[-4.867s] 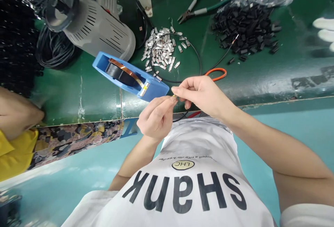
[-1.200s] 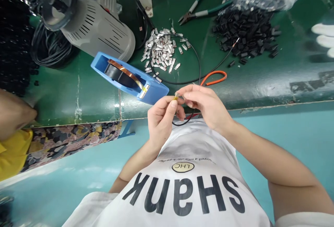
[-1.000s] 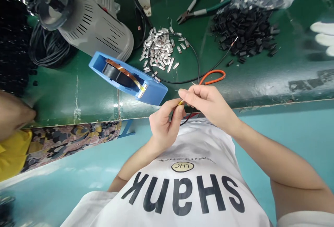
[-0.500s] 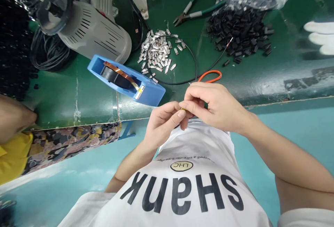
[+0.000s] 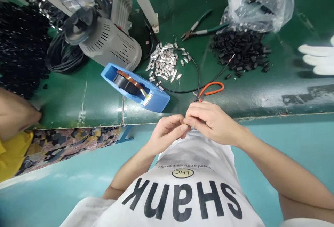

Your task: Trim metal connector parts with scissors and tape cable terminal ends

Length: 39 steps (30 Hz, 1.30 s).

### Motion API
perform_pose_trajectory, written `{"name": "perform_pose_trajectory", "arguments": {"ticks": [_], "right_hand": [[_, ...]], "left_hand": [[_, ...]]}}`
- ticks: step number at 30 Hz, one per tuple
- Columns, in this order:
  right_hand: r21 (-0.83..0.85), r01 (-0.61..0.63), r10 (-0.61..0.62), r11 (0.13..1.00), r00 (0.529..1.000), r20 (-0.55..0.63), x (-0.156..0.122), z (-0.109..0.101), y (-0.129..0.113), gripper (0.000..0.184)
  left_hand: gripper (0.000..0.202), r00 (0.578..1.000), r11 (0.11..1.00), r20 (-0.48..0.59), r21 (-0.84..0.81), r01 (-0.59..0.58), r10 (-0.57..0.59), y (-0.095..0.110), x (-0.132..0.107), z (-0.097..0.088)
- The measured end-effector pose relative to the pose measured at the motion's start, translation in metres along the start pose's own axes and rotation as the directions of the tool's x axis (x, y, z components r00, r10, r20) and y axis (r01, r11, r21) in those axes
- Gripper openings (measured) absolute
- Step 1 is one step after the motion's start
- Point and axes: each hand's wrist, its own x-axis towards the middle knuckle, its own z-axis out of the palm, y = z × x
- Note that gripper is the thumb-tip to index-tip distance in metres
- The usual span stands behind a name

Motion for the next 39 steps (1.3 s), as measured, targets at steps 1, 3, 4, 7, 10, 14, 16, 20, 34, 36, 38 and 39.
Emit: {"name": "perform_pose_trajectory", "arguments": {"ticks": [1, 3, 4, 7, 10, 14, 16, 20, 34, 36, 38, 39], "right_hand": [[-0.016, 0.014, -0.013, 1.0, 1.0, 0.016, 0.0, 0.0, -0.002, 0.02], [0.013, 0.032, -0.032, 0.999, 0.999, 0.042, 0.0, 0.0, -0.005, 0.021], [0.041, 0.038, -0.04, 0.998, 0.998, 0.049, 0.0, 0.0, -0.006, 0.023], [0.057, 0.007, -0.01, 0.998, 0.999, 0.043, -0.001, -0.008, -0.005, 0.026], [-0.068, -0.159, 0.15, 0.985, 0.981, -0.119, -0.006, -0.026, 0.006, 0.024], [-0.263, -0.37, 0.25, 0.891, 0.883, -0.398, -0.011, -0.046, 0.032, 0.017], [-0.378, -0.371, 0.215, 0.848, 0.893, -0.395, -0.011, -0.047, 0.041, 0.017], [-0.59, -0.276, 0.17, 0.759, 0.959, -0.229, -0.007, -0.036, 0.043, 0.034], [-0.765, -0.337, 0.298, 0.549, 0.934, -0.198, -0.035, -0.072, 0.054, 0.031], [-0.767, -0.359, 0.284, 0.532, 0.929, -0.238, -0.038, -0.078, 0.048, 0.03], [-0.745, -0.346, 0.227, 0.571, 0.938, -0.261, -0.032, -0.076, 0.04, 0.031], [-0.729, -0.317, 0.194, 0.606, 0.948, -0.251, -0.027, -0.07, 0.036, 0.032]], "left_hand": [[0.036, 0.999, 1.0, 0.029, -0.004, 0.016, -0.016, 0.004, -0.001, -0.002], [0.034, 0.995, 0.998, 0.095, -0.048, 0.036, -0.031, 0.011, -0.003, -0.004], [0.033, 0.993, 0.997, 0.114, -0.075, 0.035, -0.027, 0.014, -0.004, -0.005], [0.03, 0.999, 0.992, 0.036, -0.121, -0.028, 0.032, 0.013, -0.009, -0.009], [0.031, 0.979, 0.973, -0.153, -0.162, -0.162, 0.138, 0.008, -0.016, -0.013], [0.028, 0.911, 0.896, -0.316, -0.268, -0.353, 0.265, 0.012, -0.023, -0.017], [0.028, 0.87, 0.857, -0.382, -0.283, -0.43, 0.311, 0.024, -0.024, -0.019], [0.03, 0.802, 0.86, -0.469, -0.152, -0.486, 0.371, 0.057, -0.025, -0.033], [0.034, 0.972, 0.981, -0.218, -0.147, -0.126, 0.092, 0.04, -0.009, -0.034], [0.035, 0.97, 0.982, -0.209, -0.12, -0.149, 0.122, 0.029, 0.006, -0.029], [0.035, 0.957, 0.979, -0.226, -0.044, -0.198, 0.183, 0.021, 0.018, -0.029], [0.034, 0.947, 0.974, -0.231, 0.004, -0.228, 0.223, 0.019, 0.023, -0.031]]}}
